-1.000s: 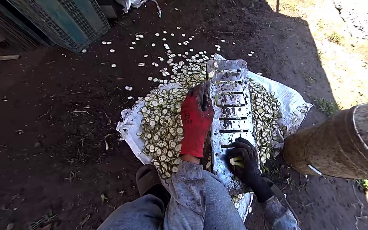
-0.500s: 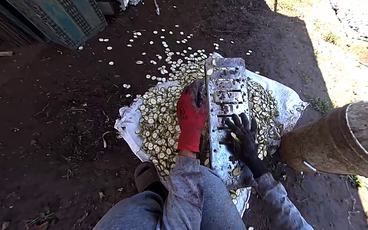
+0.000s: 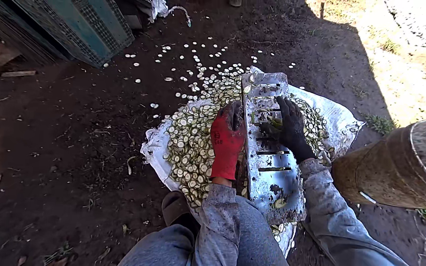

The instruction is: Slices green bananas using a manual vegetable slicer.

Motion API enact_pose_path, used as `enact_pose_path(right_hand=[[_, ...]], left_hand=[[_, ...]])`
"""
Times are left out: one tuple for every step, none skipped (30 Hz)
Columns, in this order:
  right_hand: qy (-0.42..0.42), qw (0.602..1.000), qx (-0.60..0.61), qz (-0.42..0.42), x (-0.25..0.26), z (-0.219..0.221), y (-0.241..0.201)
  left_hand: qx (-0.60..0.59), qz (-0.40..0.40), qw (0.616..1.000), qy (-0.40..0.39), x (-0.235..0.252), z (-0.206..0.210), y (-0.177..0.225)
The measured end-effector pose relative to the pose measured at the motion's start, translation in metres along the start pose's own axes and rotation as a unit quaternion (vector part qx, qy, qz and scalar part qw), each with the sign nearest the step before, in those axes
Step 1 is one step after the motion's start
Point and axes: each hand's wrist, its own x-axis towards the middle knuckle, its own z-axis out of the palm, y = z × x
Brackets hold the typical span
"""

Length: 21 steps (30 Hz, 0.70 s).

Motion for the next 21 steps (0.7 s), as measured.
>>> enact_pose_path(right_hand=[[0.022,0.999,0.005,-0.023,0.010,0.003,-0.007],[0.014,0.999,0.004,-0.037,0.019,0.007,-0.013],[-0.020,0.999,0.003,-0.039,0.026,0.011,-0.019],[-0.065,0.997,0.002,-0.031,0.030,0.013,-0.023],[-0.086,0.996,0.012,-0.030,0.025,0.014,-0.028],[-0.076,0.995,0.044,-0.037,0.010,0.013,-0.032],[-0.059,0.994,0.079,-0.046,-0.014,0.011,-0.035],[-0.035,0.993,0.104,-0.049,-0.043,0.011,-0.037],[-0.022,0.991,0.125,-0.049,-0.078,0.010,-0.038],[-0.026,0.988,0.144,-0.048,-0.113,0.007,-0.042],[-0.035,0.986,0.154,-0.062,-0.141,0.004,-0.047],[-0.046,0.983,0.155,-0.091,-0.153,0.001,-0.049],[-0.042,0.979,0.155,-0.122,-0.150,0.002,-0.047],[-0.031,0.976,0.158,-0.148,-0.135,0.006,-0.040],[-0.029,0.974,0.148,-0.169,-0.109,0.013,-0.028],[-0.035,0.975,0.127,-0.179,-0.073,0.020,-0.015],[-0.038,0.978,0.107,-0.174,-0.032,0.026,-0.008],[-0.046,0.983,0.089,-0.153,0.006,0.030,-0.005],[-0.043,0.988,0.072,-0.127,0.038,0.035,-0.003],[-0.045,0.993,0.056,-0.094,0.059,0.037,-0.003],[-0.052,0.995,0.052,-0.061,0.068,0.036,-0.005]], left_hand=[[0.007,-0.007,1.000,-0.009,-0.003,0.000,0.001],[0.018,-0.020,0.999,-0.023,-0.008,0.000,0.001],[0.025,-0.027,0.999,-0.033,-0.011,0.001,0.003],[0.028,-0.027,0.999,-0.036,-0.012,0.002,0.003],[0.028,-0.020,0.999,-0.034,-0.011,0.003,0.002],[0.023,-0.004,0.999,-0.028,-0.009,0.002,0.001],[0.020,0.007,0.999,-0.024,-0.007,0.001,0.000],[0.016,0.010,1.000,-0.021,-0.008,0.000,0.000],[0.010,0.004,1.000,-0.017,-0.010,-0.001,0.001],[0.008,-0.007,1.000,-0.016,-0.012,-0.003,0.003],[0.002,-0.008,1.000,-0.010,-0.010,-0.003,0.004],[-0.008,0.004,1.000,0.001,-0.007,-0.002,0.005],[-0.015,0.012,1.000,0.006,-0.005,-0.001,0.005],[-0.015,0.011,1.000,0.001,-0.007,-0.001,0.007],[-0.009,0.004,1.000,-0.008,-0.012,-0.001,0.010],[-0.001,-0.002,1.000,-0.017,-0.014,-0.001,0.012],[0.005,-0.007,1.000,-0.024,-0.014,-0.002,0.013],[0.013,-0.011,0.999,-0.030,-0.014,-0.002,0.012],[0.019,-0.007,0.999,-0.027,-0.014,-0.002,0.009],[0.025,-0.008,0.999,-0.025,-0.015,-0.002,0.007],[0.024,-0.012,0.999,-0.021,-0.015,-0.003,0.006]])
